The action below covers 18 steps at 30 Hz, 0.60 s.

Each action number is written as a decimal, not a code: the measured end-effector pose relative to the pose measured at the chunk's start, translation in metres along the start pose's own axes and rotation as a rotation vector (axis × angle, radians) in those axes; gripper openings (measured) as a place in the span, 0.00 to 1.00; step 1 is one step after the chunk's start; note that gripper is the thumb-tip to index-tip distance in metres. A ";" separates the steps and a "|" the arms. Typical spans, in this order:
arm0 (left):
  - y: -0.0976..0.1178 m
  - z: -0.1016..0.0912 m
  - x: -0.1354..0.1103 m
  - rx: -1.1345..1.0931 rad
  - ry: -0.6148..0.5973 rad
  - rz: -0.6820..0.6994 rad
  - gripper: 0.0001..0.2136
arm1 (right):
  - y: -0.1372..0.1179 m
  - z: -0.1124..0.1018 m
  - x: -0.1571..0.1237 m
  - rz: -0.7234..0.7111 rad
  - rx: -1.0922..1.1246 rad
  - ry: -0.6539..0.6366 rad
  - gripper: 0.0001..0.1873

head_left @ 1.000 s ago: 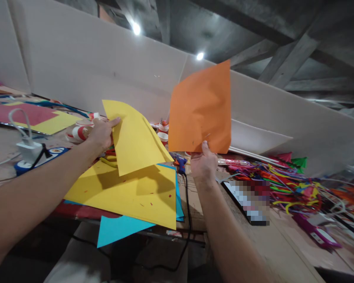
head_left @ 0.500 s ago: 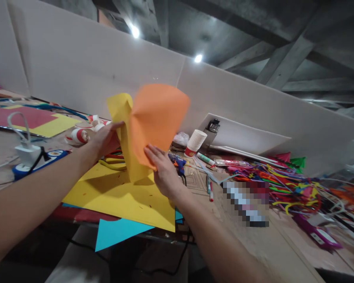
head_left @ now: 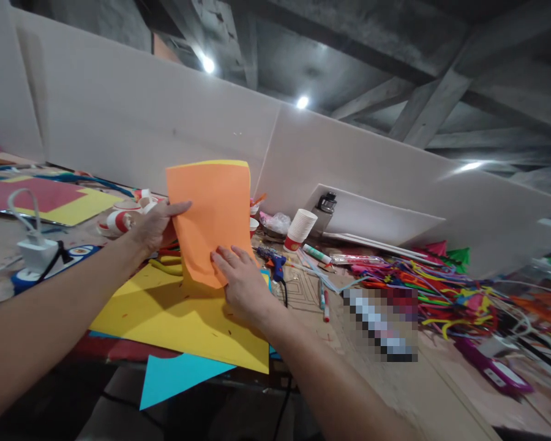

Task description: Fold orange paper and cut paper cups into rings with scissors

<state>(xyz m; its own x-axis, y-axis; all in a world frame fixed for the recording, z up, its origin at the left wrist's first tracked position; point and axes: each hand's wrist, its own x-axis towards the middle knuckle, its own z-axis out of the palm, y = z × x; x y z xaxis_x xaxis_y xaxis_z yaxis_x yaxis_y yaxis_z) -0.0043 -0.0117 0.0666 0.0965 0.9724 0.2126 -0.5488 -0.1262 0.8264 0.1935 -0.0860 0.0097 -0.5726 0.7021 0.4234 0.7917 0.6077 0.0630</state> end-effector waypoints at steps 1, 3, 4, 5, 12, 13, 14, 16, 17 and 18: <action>-0.001 -0.003 0.005 -0.002 0.005 -0.025 0.12 | -0.002 -0.004 -0.001 -0.020 0.010 -0.009 0.30; 0.000 -0.010 0.013 -0.058 0.068 0.004 0.11 | -0.004 -0.015 -0.003 -0.054 0.061 0.017 0.33; 0.002 -0.013 0.016 -0.085 0.051 0.021 0.12 | -0.003 -0.021 -0.004 -0.051 0.095 0.072 0.36; 0.005 -0.015 0.018 -0.108 0.046 0.050 0.13 | -0.001 -0.028 -0.004 -0.023 0.126 0.167 0.38; 0.017 -0.018 0.005 -0.067 0.035 0.063 0.12 | 0.034 -0.055 0.002 0.450 0.706 0.592 0.49; 0.017 -0.018 0.003 -0.044 0.016 0.028 0.11 | 0.036 -0.053 0.002 0.435 0.899 0.512 0.47; 0.016 -0.019 0.003 -0.021 0.003 0.000 0.10 | 0.036 -0.052 0.003 0.420 1.079 0.428 0.43; 0.014 -0.021 0.004 0.034 0.001 -0.043 0.09 | 0.032 -0.049 0.003 0.430 1.339 0.291 0.31; 0.013 -0.022 0.005 0.063 0.005 -0.074 0.10 | 0.029 -0.047 0.003 0.463 1.409 0.253 0.25; 0.013 -0.024 0.005 0.093 0.002 -0.119 0.12 | 0.026 -0.046 0.002 0.501 1.454 0.235 0.20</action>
<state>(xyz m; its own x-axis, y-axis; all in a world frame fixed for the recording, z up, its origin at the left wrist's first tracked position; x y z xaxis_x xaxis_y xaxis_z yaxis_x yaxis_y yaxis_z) -0.0303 -0.0034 0.0661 0.1546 0.9819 0.1095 -0.4540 -0.0279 0.8906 0.2227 -0.0856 0.0542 -0.1671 0.9488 0.2681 -0.0749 0.2589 -0.9630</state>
